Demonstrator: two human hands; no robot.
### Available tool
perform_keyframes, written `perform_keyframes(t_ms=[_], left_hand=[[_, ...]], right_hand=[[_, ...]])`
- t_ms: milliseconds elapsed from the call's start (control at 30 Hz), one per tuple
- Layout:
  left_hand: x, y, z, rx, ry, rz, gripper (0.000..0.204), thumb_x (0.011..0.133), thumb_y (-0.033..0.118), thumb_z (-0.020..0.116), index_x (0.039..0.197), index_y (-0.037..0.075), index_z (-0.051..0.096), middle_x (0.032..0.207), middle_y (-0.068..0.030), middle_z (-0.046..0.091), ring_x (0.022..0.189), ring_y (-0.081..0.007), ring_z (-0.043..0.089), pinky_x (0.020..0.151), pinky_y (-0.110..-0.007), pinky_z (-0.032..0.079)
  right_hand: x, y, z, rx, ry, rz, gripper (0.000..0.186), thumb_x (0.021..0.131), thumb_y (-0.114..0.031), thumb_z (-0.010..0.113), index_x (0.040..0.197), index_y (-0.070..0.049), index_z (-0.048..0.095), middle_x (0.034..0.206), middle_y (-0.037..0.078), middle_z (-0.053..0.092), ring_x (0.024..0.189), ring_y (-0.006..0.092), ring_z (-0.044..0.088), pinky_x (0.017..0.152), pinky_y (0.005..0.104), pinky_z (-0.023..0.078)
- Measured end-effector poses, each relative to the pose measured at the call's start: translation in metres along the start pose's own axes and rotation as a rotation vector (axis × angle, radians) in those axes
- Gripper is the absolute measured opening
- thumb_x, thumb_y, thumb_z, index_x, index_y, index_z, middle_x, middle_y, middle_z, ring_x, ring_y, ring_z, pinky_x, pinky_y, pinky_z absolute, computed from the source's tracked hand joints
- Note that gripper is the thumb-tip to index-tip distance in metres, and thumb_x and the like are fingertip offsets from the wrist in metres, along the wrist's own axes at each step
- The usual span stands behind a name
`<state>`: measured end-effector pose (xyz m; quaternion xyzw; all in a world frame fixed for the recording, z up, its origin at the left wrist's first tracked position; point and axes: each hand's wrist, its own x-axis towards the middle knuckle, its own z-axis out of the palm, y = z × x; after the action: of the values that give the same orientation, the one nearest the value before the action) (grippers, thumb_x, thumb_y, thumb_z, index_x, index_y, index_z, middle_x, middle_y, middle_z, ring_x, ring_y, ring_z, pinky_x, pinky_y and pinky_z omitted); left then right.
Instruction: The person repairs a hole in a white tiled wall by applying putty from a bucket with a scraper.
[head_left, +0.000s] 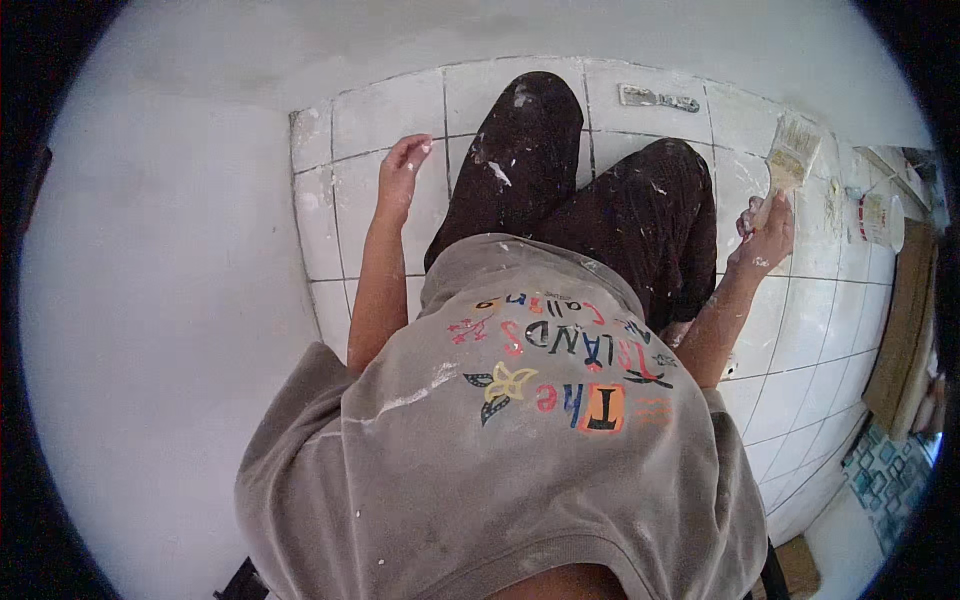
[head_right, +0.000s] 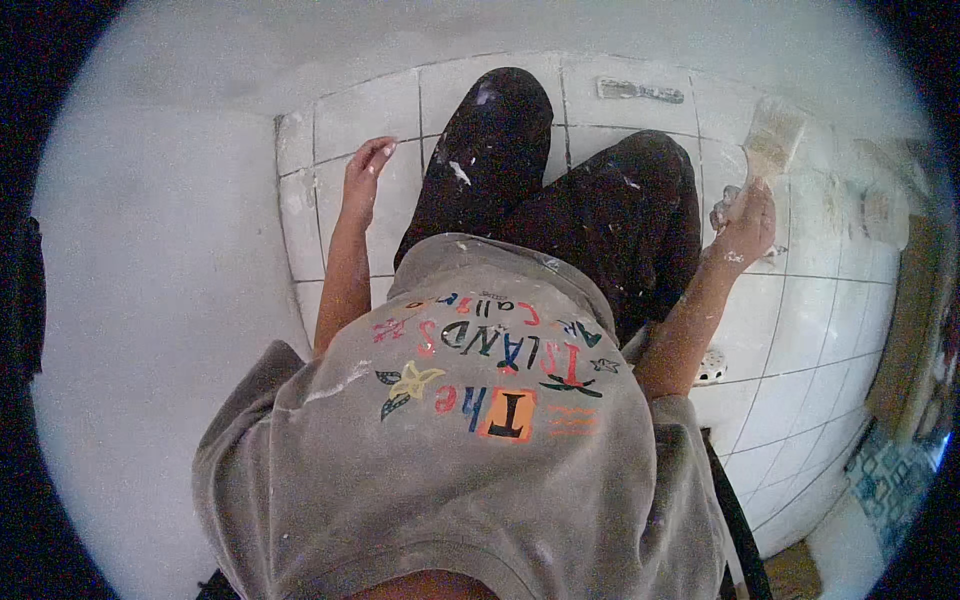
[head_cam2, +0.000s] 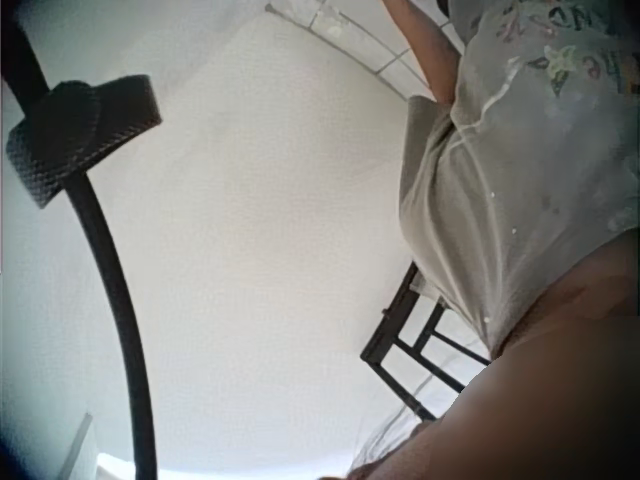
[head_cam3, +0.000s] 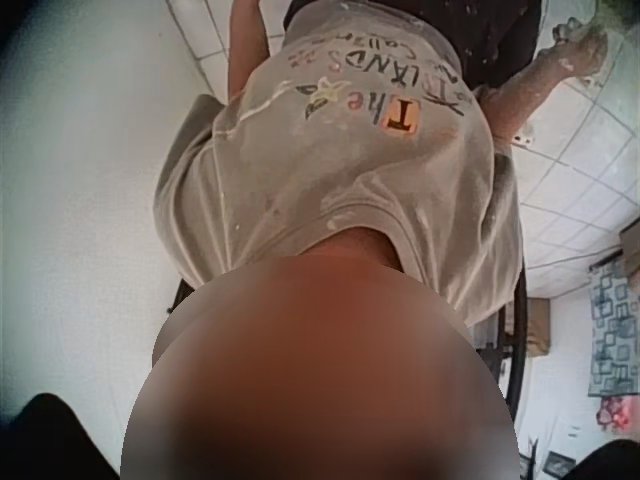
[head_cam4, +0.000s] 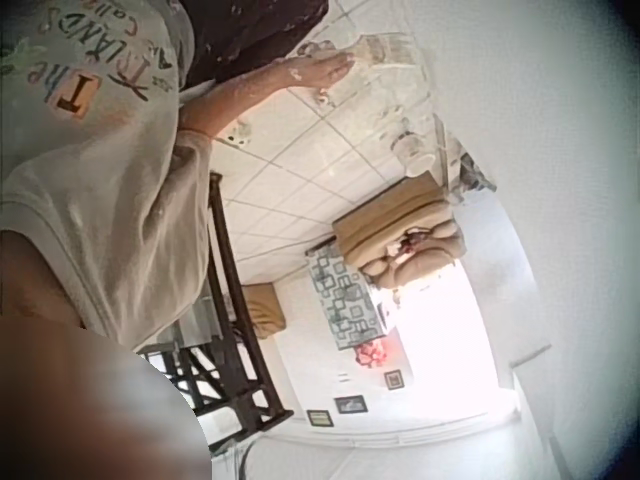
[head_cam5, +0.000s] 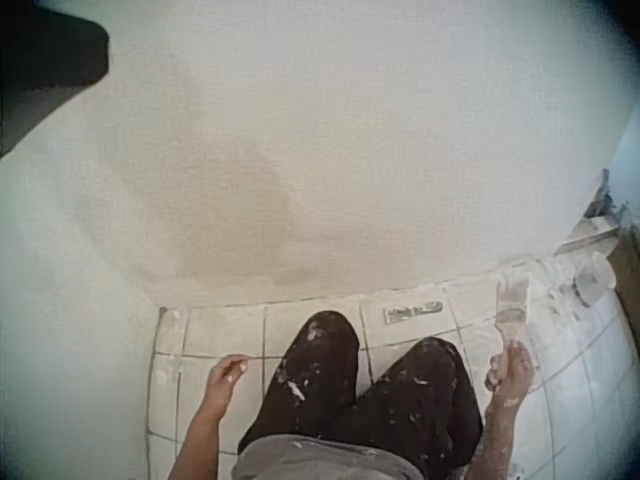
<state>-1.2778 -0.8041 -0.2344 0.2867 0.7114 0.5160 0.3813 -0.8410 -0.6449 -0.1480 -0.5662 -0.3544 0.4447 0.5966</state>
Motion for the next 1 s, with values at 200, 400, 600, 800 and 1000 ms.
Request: perform_keyframes(t_ms=[200, 400, 600, 800, 1000], left_hand=[[-0.029, -0.200, -0.181, 0.991, 0.311, -1.064, 0.093, 0.074, 0.071, 0.055, 0.144, 0.015, 0.033, 0.152, -0.0173, 0.020, 0.141, -0.0388, 0.011, 0.103, -0.072, -0.001], [-0.078, -0.208, -0.181, 0.509, 0.725, -1.362, 0.151, 0.047, 0.074, 0.075, 0.144, -0.002, -0.011, 0.149, -0.0327, -0.005, 0.137, -0.0514, 0.005, 0.106, -0.066, 0.018], [-0.086, -0.147, -0.160, 0.475, 0.666, -1.210, 0.156, 0.044, 0.076, 0.075, 0.141, -0.003, -0.018, 0.147, -0.0345, -0.010, 0.137, -0.0514, 0.000, 0.107, -0.065, 0.012], [-0.078, -0.148, -0.153, 0.465, 0.638, -1.185, 0.157, 0.044, 0.076, 0.075, 0.140, -0.003, -0.021, 0.147, -0.0346, -0.012, 0.137, -0.0506, -0.004, 0.108, -0.064, 0.008], [-0.088, -0.175, -0.166, 0.456, 0.623, -1.136, 0.158, 0.044, 0.076, 0.075, 0.139, -0.003, -0.023, 0.146, -0.0348, -0.015, 0.137, -0.0497, -0.008, 0.108, -0.063, 0.003]], right_hand=[[0.017, 0.025, 0.042, -0.020, -0.070, 0.039, 0.037, 0.091, -0.025, 0.059, 0.117, 0.001, 0.054, 0.094, 0.009, 0.062, 0.073, 0.0148, 0.061, 0.048, 0.0203, 0.042], [0.028, 0.050, 0.026, -0.038, -0.061, 0.031, 0.036, 0.091, -0.032, 0.059, 0.108, 0.000, 0.057, 0.073, 0.004, 0.058, 0.053, 0.0111, 0.050, 0.041, 0.0214, 0.036], [-0.016, 0.034, 0.106, -0.022, -0.187, 0.021, 0.033, 0.093, -0.034, 0.055, 0.102, -0.002, 0.057, 0.062, 0.003, 0.053, 0.047, 0.0093, 0.047, 0.036, 0.0207, 0.032], [-0.044, 0.026, 0.187, 0.050, -0.505, 0.031, 0.028, 0.094, -0.027, 0.054, 0.105, -0.001, 0.057, 0.064, 0.002, 0.053, 0.045, 0.0076, 0.046, 0.034, 0.0204, 0.032], [-0.081, -0.002, 0.255, -0.005, -0.706, -0.054, 0.031, 0.095, -0.027, 0.054, 0.108, 0.000, 0.058, 0.059, -0.001, 0.049, 0.043, 0.0055, 0.042, 0.035, 0.0193, 0.031]])
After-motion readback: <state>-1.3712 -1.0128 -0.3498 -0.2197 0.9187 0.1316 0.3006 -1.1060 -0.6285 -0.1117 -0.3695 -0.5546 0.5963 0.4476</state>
